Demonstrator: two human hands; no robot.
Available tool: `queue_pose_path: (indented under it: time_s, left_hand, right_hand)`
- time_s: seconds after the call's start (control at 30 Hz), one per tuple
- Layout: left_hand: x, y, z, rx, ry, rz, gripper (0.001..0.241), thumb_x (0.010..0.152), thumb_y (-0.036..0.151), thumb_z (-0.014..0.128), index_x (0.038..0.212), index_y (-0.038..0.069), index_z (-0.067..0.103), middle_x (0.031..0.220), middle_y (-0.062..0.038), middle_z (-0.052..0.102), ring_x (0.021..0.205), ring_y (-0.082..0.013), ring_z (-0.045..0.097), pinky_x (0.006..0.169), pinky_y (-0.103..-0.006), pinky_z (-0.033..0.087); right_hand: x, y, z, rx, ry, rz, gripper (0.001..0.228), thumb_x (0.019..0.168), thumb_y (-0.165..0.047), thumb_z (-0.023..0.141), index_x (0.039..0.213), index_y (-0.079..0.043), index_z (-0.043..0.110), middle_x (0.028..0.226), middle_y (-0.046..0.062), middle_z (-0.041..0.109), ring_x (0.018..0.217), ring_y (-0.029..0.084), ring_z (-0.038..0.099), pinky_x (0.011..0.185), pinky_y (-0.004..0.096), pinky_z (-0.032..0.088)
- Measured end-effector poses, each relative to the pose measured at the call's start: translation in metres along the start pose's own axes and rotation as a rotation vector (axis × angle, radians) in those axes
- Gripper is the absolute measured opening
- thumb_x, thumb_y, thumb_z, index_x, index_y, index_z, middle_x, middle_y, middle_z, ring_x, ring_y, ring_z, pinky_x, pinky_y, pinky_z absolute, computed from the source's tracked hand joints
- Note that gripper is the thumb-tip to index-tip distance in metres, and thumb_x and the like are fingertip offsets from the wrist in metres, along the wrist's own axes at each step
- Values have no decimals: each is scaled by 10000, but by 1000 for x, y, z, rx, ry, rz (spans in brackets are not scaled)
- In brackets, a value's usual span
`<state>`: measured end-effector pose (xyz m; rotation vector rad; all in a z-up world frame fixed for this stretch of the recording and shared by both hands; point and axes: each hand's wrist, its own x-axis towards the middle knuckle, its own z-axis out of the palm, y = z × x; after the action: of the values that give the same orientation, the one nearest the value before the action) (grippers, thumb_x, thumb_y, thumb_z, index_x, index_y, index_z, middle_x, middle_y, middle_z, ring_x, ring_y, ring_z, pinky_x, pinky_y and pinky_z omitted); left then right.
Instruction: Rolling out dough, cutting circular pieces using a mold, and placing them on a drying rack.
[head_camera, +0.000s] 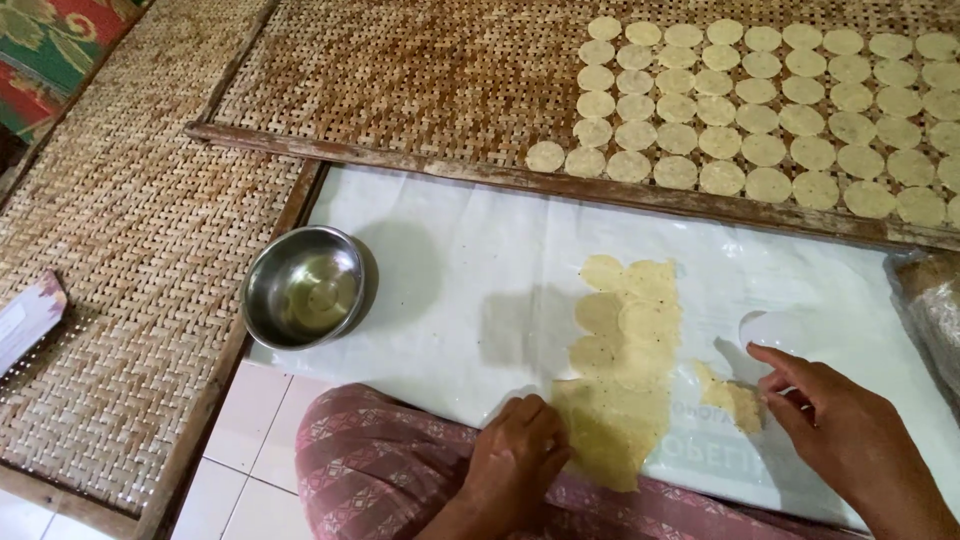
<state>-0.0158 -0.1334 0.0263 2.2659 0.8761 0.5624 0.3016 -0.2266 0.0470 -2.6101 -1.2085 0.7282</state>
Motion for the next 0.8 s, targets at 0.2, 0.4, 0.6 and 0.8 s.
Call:
queue_pose_path:
  time_s: [0.2, 0.4, 0.6, 0.8]
  left_hand:
    - [-16, -27, 34, 81, -156, 98, 76, 847, 15, 675, 909, 58, 682, 999, -71, 664, 992, -314, 628, 793, -390, 563]
    - [-19, -21, 17, -114, -28, 102, 196, 867, -21, 638, 1044, 29, 708, 1020, -143, 716, 994, -341, 677, 829, -413, 572]
    - [-21, -27, -2, -403, -107, -313, 200, 893, 44, 673, 1091, 22, 675, 965, -157, 765, 871, -257, 769, 754, -350, 593]
    - [-21, -44, -13, -469, -73, -422, 242, 889, 25, 664, 1129, 42, 678, 973, -114, 779, 903, -189, 766, 794, -320, 606]
  right_hand:
    - [-12, 9, 36, 197, 261, -232, 346, 1005, -192, 648, 1349, -226, 666, 1144, 53, 773, 987, 175, 773, 879, 335, 613]
    - [-55, -45, 138, 95, 391, -912, 603, 822, -272, 701, 1393, -136, 562, 1507, 122, 506, 1387, 336, 485, 1108, 491, 401]
    - [-77, -91, 166, -79, 634, -879, 725, 850, -484, 618, 1516, -265, 436, 1636, 67, 322, 1508, 295, 269, 1169, 629, 200]
    - [-64, -84, 172, -233, 458, -773, 738, 755, -224, 689, 1464, -272, 490, 1600, 62, 329, 1475, 277, 279, 1156, 634, 194]
